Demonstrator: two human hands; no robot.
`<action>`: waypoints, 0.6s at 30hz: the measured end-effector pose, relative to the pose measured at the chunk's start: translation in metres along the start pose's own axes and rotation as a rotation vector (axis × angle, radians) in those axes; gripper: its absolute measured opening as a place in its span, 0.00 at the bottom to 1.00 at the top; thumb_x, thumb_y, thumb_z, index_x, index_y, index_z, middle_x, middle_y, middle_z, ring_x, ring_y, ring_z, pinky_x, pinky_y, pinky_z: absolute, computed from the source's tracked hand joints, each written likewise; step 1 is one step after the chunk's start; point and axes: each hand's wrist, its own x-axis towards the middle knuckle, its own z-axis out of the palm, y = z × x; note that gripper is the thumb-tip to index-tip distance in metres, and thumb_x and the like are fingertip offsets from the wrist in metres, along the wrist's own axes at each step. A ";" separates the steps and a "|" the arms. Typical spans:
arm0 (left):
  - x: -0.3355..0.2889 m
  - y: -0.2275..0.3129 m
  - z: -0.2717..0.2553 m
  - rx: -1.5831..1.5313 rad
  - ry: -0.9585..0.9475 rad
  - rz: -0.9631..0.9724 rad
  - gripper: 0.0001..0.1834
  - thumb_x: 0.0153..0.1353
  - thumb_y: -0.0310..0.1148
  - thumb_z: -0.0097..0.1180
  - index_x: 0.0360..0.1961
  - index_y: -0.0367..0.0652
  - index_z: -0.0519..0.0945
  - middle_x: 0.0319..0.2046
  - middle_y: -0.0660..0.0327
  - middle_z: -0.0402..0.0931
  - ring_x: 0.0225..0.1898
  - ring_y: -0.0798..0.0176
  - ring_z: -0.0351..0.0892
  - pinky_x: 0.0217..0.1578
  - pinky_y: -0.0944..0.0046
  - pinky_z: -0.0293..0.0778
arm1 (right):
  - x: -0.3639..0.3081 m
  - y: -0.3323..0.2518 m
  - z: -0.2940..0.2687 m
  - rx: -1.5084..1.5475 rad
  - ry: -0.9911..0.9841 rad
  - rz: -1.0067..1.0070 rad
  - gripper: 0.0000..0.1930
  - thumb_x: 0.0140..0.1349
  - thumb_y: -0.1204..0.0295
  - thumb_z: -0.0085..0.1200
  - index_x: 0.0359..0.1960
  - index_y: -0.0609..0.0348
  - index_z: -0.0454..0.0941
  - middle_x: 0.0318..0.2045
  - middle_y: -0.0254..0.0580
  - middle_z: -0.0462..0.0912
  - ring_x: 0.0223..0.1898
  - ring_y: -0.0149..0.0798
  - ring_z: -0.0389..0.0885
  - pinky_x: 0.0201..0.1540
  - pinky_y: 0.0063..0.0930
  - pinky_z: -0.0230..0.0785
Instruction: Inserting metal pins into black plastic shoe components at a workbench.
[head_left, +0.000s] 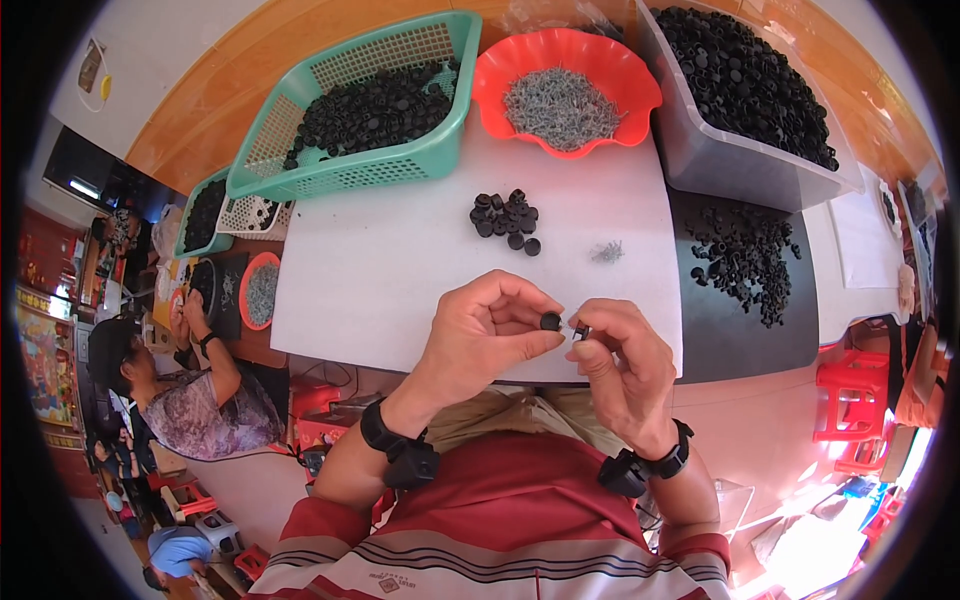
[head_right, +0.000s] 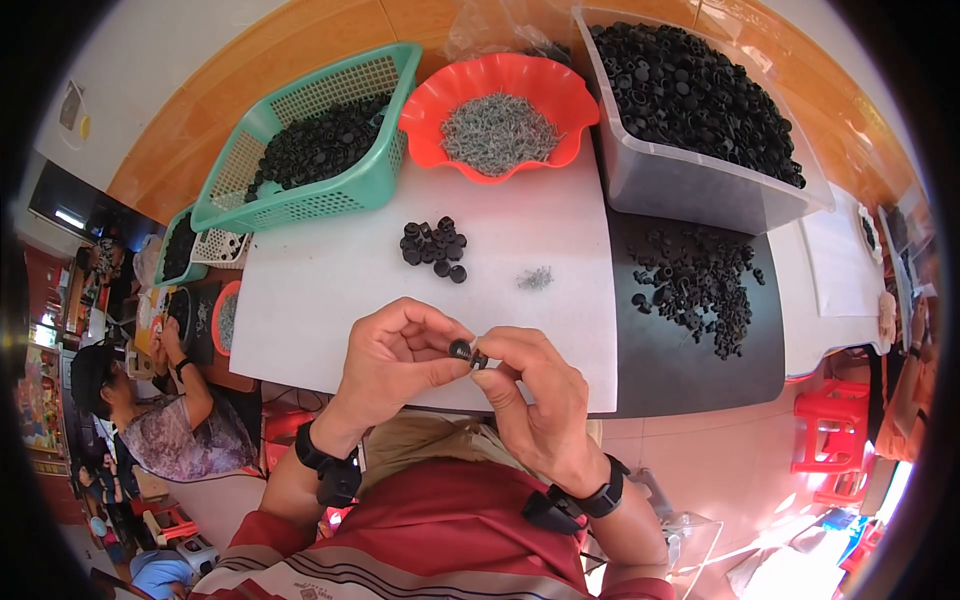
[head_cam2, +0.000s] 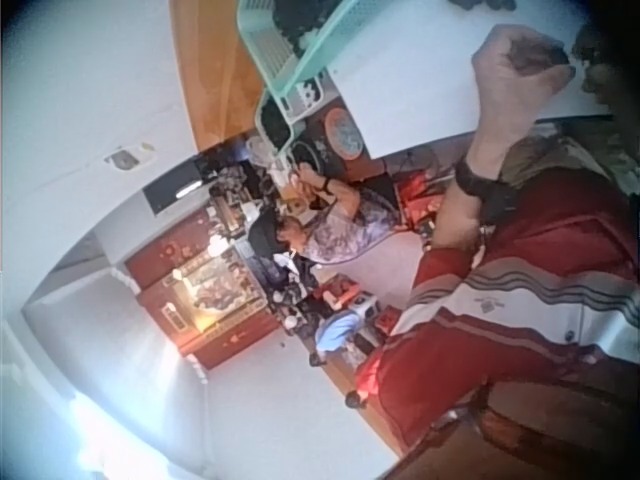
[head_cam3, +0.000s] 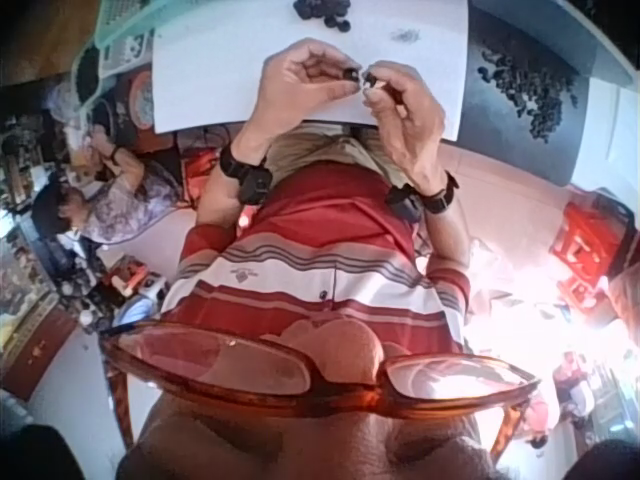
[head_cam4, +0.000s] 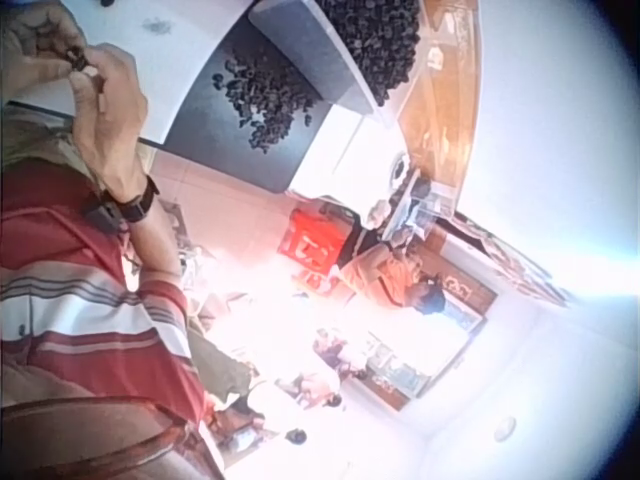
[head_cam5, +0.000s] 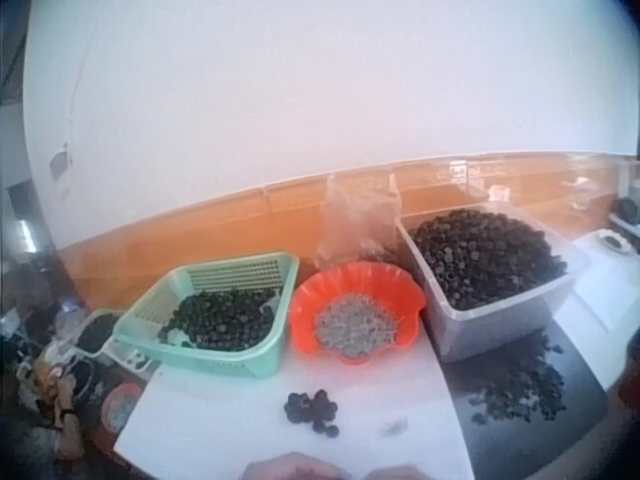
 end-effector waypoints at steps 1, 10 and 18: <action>0.000 0.001 0.001 0.000 0.000 -0.001 0.15 0.58 0.12 0.68 0.44 0.34 0.78 0.47 0.53 0.84 0.48 0.63 0.86 0.53 0.63 0.83 | 0.000 0.001 0.000 0.000 0.000 0.001 0.12 0.67 0.82 0.61 0.51 0.66 0.79 0.45 0.52 0.84 0.33 0.35 0.82 0.34 0.25 0.78; -0.001 -0.002 -0.001 -0.103 -0.023 -0.013 0.14 0.56 0.11 0.68 0.40 0.35 0.78 0.46 0.51 0.83 0.47 0.62 0.86 0.50 0.62 0.84 | -0.001 0.003 0.004 -0.002 0.004 -0.027 0.13 0.67 0.84 0.60 0.51 0.64 0.77 0.43 0.51 0.87 0.32 0.38 0.85 0.34 0.27 0.79; -0.001 -0.016 -0.003 -0.272 -0.042 -0.025 0.16 0.62 0.18 0.68 0.51 0.33 0.84 0.47 0.50 0.85 0.45 0.60 0.87 0.48 0.61 0.86 | -0.003 0.005 0.006 0.043 0.026 -0.012 0.13 0.67 0.84 0.60 0.52 0.65 0.77 0.44 0.52 0.87 0.33 0.38 0.85 0.34 0.27 0.78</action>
